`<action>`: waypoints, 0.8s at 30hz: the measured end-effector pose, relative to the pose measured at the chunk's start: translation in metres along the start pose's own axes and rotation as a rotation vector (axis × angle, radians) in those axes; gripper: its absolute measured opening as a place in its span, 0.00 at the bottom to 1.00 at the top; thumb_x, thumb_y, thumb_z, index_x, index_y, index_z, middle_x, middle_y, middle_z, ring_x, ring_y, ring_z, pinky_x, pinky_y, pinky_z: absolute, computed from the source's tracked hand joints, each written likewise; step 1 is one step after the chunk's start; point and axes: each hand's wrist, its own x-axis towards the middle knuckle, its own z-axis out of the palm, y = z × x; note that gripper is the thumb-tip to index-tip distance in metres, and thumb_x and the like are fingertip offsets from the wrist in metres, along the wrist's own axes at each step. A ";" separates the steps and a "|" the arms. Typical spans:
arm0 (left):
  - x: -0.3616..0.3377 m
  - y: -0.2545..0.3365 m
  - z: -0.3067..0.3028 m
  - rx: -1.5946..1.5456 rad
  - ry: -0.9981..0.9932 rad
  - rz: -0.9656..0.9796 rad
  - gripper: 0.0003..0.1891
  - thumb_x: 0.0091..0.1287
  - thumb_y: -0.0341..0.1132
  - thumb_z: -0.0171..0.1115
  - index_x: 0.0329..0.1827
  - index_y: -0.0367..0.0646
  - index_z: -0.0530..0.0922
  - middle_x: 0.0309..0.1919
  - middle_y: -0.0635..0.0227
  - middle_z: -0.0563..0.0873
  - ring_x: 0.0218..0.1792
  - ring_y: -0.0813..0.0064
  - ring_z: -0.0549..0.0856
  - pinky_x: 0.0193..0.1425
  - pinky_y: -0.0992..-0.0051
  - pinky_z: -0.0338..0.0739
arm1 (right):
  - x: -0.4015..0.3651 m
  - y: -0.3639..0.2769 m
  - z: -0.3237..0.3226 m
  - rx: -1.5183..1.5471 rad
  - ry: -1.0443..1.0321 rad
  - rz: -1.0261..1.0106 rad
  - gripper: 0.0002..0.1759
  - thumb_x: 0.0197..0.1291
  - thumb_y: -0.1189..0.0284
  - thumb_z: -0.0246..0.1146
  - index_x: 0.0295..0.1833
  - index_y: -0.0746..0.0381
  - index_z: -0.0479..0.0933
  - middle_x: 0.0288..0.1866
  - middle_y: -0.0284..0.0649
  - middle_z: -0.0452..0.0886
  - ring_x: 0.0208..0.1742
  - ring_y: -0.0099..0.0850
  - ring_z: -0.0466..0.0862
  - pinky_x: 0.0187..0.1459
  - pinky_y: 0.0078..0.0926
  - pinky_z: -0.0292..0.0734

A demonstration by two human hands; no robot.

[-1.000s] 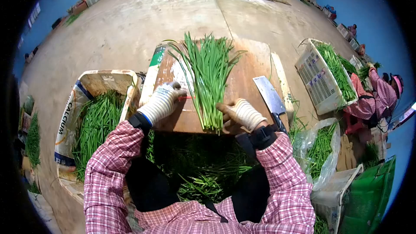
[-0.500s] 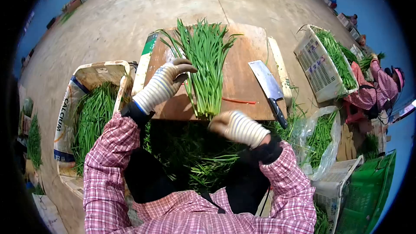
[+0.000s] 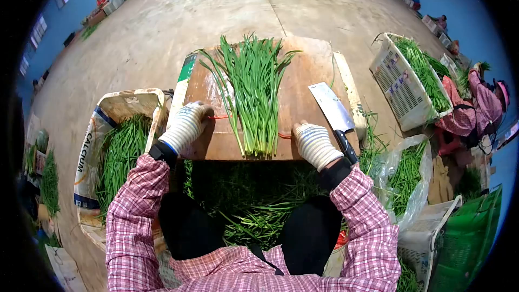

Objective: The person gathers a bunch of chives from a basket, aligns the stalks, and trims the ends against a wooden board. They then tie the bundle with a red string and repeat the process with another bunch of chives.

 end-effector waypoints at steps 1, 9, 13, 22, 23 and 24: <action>0.001 -0.001 0.003 -0.007 0.020 0.005 0.09 0.63 0.33 0.63 0.46 0.46 0.83 0.43 0.55 0.84 0.48 0.49 0.83 0.53 0.58 0.78 | 0.006 0.001 -0.001 -0.053 -0.037 0.029 0.06 0.56 0.75 0.62 0.39 0.64 0.78 0.38 0.50 0.82 0.39 0.49 0.85 0.40 0.43 0.81; 0.014 0.003 0.010 -0.032 0.091 0.073 0.10 0.60 0.26 0.63 0.44 0.43 0.83 0.43 0.53 0.84 0.46 0.46 0.83 0.49 0.57 0.79 | 0.055 0.032 0.006 -0.191 0.027 0.185 0.07 0.56 0.75 0.62 0.40 0.61 0.83 0.37 0.49 0.86 0.40 0.44 0.88 0.39 0.40 0.84; 0.016 0.029 0.009 -0.218 0.199 0.117 0.22 0.63 0.29 0.66 0.62 0.43 0.77 0.62 0.47 0.76 0.59 0.44 0.78 0.62 0.58 0.77 | 0.040 0.003 -0.011 0.218 0.271 0.199 0.13 0.64 0.70 0.59 0.50 0.63 0.81 0.41 0.54 0.85 0.46 0.48 0.86 0.49 0.42 0.81; 0.036 0.078 0.035 -0.073 -0.094 0.376 0.34 0.68 0.64 0.56 0.76 0.68 0.64 0.78 0.45 0.56 0.76 0.31 0.53 0.76 0.43 0.56 | 0.046 -0.019 -0.006 0.691 0.057 0.227 0.18 0.61 0.63 0.60 0.50 0.62 0.84 0.43 0.57 0.85 0.49 0.52 0.85 0.52 0.41 0.80; 0.036 0.076 0.038 -0.057 -0.086 0.384 0.33 0.69 0.62 0.56 0.76 0.67 0.65 0.78 0.46 0.56 0.76 0.32 0.54 0.76 0.43 0.56 | 0.055 -0.011 -0.010 0.725 0.112 0.260 0.17 0.61 0.63 0.61 0.49 0.62 0.84 0.42 0.56 0.85 0.47 0.51 0.85 0.51 0.41 0.80; 0.036 0.077 0.038 -0.054 -0.090 0.389 0.33 0.69 0.61 0.57 0.76 0.67 0.65 0.78 0.46 0.56 0.76 0.31 0.54 0.76 0.42 0.56 | 0.064 -0.007 -0.016 0.810 0.151 0.282 0.16 0.62 0.62 0.62 0.47 0.61 0.85 0.41 0.54 0.86 0.46 0.49 0.86 0.49 0.40 0.80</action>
